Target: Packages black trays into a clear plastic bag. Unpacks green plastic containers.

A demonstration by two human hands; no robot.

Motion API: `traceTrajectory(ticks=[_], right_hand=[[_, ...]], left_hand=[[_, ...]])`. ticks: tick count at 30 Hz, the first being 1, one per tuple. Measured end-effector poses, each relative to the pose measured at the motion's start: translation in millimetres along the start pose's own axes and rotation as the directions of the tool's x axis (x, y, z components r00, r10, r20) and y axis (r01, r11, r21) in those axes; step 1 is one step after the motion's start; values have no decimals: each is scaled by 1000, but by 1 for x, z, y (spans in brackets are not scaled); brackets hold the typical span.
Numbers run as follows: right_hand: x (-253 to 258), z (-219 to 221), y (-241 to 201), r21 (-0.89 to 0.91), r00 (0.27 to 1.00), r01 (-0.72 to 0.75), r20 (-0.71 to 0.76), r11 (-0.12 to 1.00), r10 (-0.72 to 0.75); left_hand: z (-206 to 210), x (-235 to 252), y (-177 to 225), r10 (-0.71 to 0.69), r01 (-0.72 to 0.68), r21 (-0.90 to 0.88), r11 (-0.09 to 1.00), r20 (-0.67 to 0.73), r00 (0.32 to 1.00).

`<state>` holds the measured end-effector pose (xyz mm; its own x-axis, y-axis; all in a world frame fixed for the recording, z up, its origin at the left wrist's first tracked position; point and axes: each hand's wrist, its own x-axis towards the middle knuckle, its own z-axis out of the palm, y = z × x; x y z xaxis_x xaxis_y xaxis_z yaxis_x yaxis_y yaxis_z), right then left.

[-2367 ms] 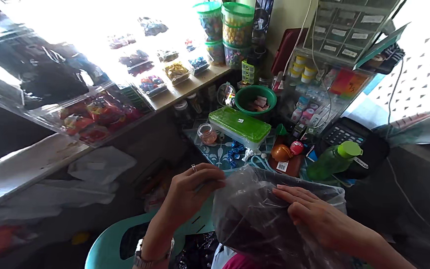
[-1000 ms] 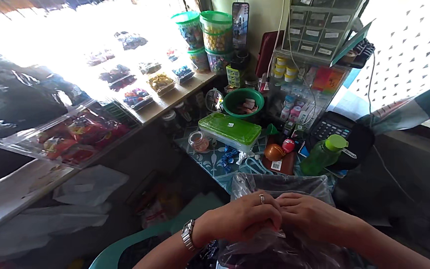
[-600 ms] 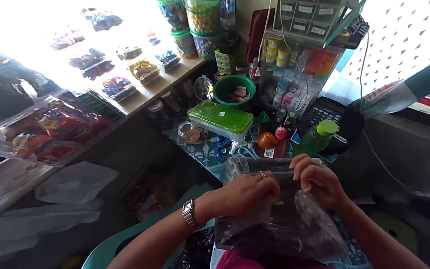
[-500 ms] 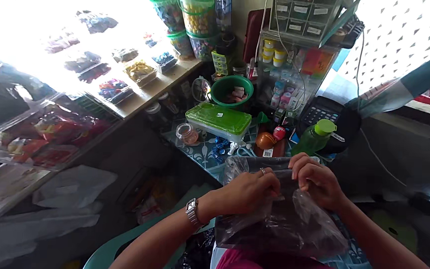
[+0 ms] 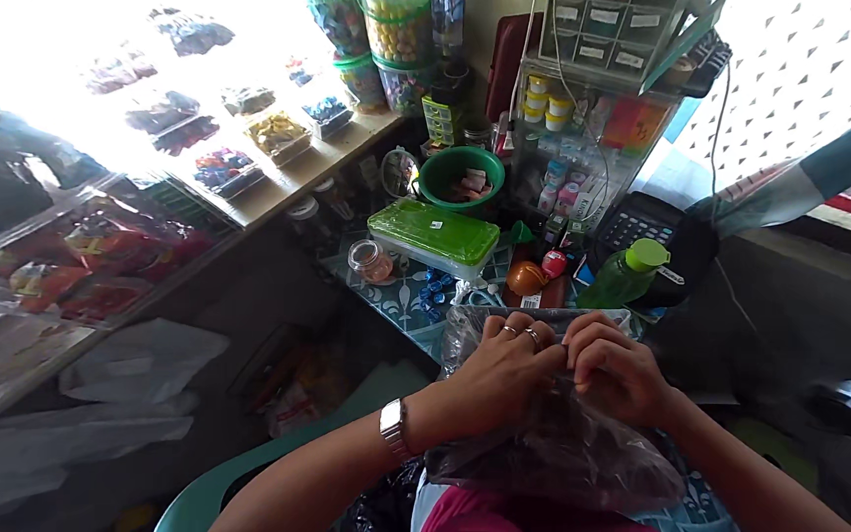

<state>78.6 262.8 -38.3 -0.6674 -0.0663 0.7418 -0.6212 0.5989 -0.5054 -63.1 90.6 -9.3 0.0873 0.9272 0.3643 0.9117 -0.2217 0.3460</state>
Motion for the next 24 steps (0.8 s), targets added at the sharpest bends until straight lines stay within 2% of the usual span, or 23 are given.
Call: traceTrajectory(ticks=[4,7,9,13,18,21,24], right_hand=[[0,-4,6,37,998,-57,-40,998,58],[0,-2,8,59,998,-56,-26,997,58],[0,-1,7,62,998,-58,-2,996,59],[-1,-1,5,31,998,-58,41,998,57],[7,3,1,-103,976,-23,211,994,45],[15,3,0,-166,949,23,313,986,30],[23,4,1,-96,922,10,387,995,29]], left_hand=[[10,-12,-2,137,-110,133,985,-213,967],[13,-18,2,257,-196,261,945,-226,940],[11,-22,10,250,-197,254,947,-197,948],[7,-35,38,138,-122,173,977,-84,987],[20,-52,52,38,4,377,926,-103,994],[19,-55,51,71,-25,345,938,-123,990],[21,-57,54,142,-88,303,949,-161,977]])
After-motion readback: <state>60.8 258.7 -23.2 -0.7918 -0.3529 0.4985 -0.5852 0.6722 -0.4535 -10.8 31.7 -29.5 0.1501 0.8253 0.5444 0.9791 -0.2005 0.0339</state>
